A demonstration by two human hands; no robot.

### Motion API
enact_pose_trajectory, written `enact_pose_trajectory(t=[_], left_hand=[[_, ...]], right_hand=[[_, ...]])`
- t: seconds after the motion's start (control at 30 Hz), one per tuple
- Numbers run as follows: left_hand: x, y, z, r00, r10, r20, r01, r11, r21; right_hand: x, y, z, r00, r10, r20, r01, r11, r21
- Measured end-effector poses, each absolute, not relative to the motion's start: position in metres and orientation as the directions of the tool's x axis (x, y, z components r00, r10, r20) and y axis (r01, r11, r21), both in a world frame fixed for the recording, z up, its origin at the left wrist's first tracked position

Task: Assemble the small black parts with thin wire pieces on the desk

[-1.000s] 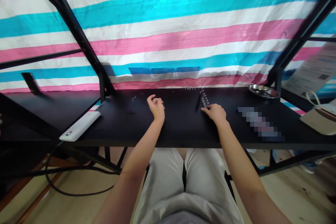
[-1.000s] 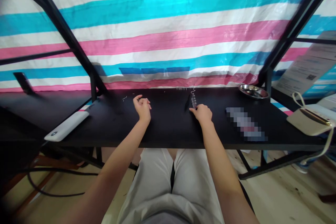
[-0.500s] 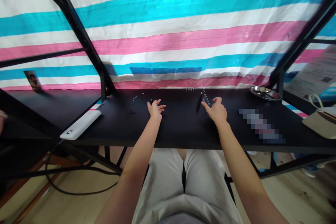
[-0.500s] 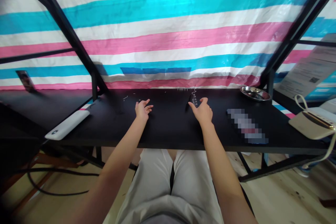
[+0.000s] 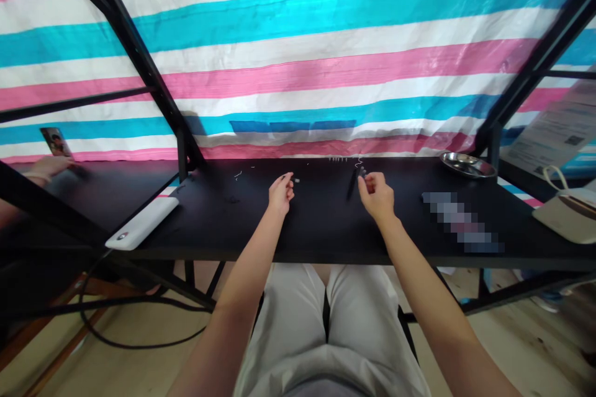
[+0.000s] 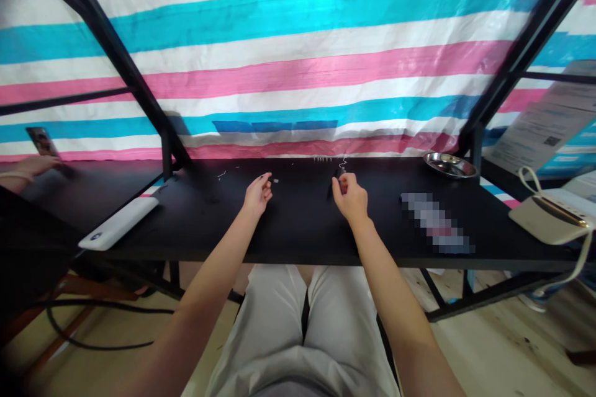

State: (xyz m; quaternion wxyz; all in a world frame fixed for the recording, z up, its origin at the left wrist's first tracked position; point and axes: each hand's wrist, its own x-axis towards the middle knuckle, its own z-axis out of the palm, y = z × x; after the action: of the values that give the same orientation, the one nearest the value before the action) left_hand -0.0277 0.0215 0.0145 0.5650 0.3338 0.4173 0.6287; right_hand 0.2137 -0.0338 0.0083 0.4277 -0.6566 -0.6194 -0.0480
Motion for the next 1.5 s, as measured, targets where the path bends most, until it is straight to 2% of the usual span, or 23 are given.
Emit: enact_pose_trajectory(t=[0.1, 0.2, 0.4, 0.6, 0.83, 1.1, 1.5], left_hand=[[-0.022, 0.016, 0.017, 0.103, 0.995, 0.015, -0.392, 0.027, 0.919], [-0.017, 0.01, 0.017, 0.313, 0.949, 0.042, -0.291, 0.053, 0.955], [-0.014, 0.005, 0.013, 0.508, 0.861, 0.042, -0.112, 0.018, 0.994], [-0.012, 0.004, 0.015, 0.509, 0.86, 0.024, -0.073, 0.015, 0.997], [-0.011, 0.008, 0.014, 0.444, 0.895, 0.031, -0.118, 0.024, 0.993], [-0.013, 0.011, 0.013, 0.373, 0.926, 0.063, -0.174, 0.003, 0.985], [-0.012, 0.003, 0.015, 0.513, 0.858, 0.02, -0.025, -0.008, 1.0]], right_hand=[[0.201, -0.038, 0.005, -0.013, 0.797, 0.604, 0.853, 0.324, -0.408], [0.19, -0.039, 0.003, -0.205, 0.811, 0.548, 0.845, 0.429, -0.318], [0.182, -0.036, -0.002, -0.337, 0.811, 0.479, 0.834, 0.493, -0.249], [0.181, -0.035, -0.005, -0.374, 0.789, 0.487, 0.831, 0.518, -0.202], [0.184, -0.033, -0.007, -0.358, 0.676, 0.644, 0.791, 0.586, -0.177], [0.185, -0.036, -0.003, -0.315, 0.656, 0.686, 0.808, 0.564, -0.169], [0.187, -0.03, -0.012, -0.36, 0.62, 0.697, 0.773, 0.617, -0.149]])
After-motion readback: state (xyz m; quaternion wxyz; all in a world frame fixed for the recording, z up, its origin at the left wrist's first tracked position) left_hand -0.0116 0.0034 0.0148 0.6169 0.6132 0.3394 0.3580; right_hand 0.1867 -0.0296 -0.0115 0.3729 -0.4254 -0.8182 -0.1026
